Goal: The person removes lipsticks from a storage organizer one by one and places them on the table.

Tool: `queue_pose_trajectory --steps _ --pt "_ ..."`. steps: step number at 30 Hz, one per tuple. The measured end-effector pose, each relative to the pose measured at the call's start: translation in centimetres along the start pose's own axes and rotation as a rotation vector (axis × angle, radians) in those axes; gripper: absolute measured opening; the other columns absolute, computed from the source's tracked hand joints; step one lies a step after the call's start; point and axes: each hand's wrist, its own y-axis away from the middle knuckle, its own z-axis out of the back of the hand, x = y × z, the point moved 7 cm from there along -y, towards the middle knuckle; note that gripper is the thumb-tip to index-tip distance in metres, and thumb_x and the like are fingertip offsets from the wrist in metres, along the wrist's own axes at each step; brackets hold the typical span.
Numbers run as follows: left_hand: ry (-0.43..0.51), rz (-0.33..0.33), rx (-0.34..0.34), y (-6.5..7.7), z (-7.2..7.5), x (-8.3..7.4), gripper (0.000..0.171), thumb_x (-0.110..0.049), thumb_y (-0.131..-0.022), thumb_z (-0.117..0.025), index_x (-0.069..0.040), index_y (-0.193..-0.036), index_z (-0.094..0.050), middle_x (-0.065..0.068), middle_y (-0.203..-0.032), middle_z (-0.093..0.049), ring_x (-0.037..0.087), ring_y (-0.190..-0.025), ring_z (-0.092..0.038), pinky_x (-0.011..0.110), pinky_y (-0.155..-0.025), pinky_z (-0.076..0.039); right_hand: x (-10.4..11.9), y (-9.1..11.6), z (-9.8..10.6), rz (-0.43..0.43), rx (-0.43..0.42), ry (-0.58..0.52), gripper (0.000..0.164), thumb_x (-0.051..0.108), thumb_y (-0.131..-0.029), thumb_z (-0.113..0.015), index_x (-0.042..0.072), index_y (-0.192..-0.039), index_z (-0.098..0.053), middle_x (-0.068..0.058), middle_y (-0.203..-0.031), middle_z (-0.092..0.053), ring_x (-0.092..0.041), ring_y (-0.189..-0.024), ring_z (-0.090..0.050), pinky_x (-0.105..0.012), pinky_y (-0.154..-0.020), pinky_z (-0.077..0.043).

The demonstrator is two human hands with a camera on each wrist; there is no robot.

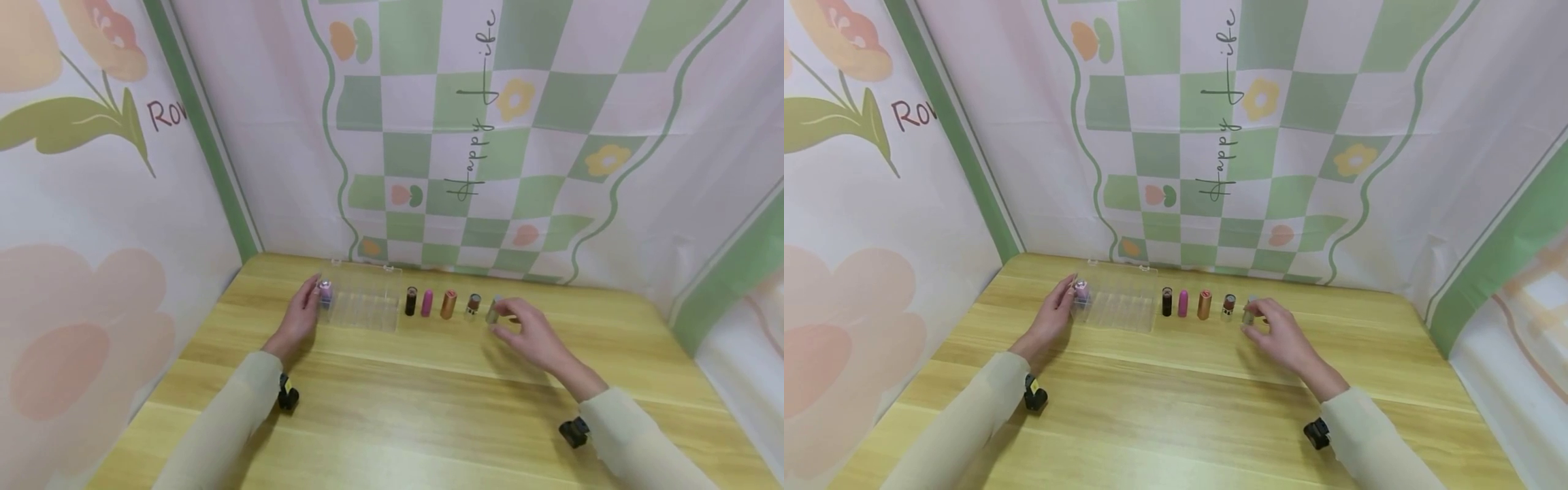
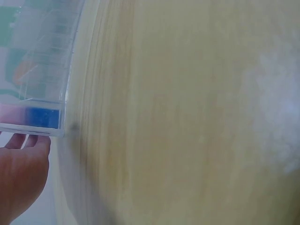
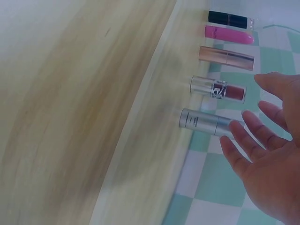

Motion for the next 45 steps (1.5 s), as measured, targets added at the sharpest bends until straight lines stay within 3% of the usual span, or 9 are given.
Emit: queue_pose_trajectory --steps 30,38,45 --pt "-0.017 -0.003 -0.011 0.1 0.1 -0.4 0.051 -0.033 -0.113 -0.031 -0.023 -0.163 -0.025 0.015 -0.167 -0.026 0.035 -0.154 -0.024 0.052 -0.125 -0.022 4.3 -2.4 -2.4 0.116 0.029 -0.028 0.039 0.008 -0.093 -0.074 -0.007 -0.127 -0.062 -0.022 -0.12 -0.066 -0.041 -0.11 -0.063 -0.059 -0.094 -0.056" --pt "-0.011 -0.009 -0.004 0.1 0.0 -0.1 0.052 -0.035 -0.113 -0.031 -0.024 -0.164 -0.024 0.015 -0.167 -0.027 0.035 -0.153 -0.025 0.053 -0.125 -0.023 5.4 -3.0 -3.4 0.085 0.067 -0.056 0.04 0.009 -0.092 -0.075 -0.002 -0.128 -0.062 -0.019 -0.122 -0.066 -0.039 -0.112 -0.062 -0.054 -0.096 -0.056" --pt "-0.007 -0.02 -0.004 0.1 0.0 -0.1 0.051 -0.035 -0.113 -0.031 -0.026 -0.163 -0.025 0.014 -0.167 -0.028 0.033 -0.153 -0.026 0.051 -0.125 -0.024 6.5 -3.8 -4.3 0.126 0.066 -0.085 0.039 0.009 -0.093 -0.075 -0.002 -0.128 -0.062 -0.014 -0.118 -0.067 -0.036 -0.112 -0.064 -0.054 -0.094 -0.057"
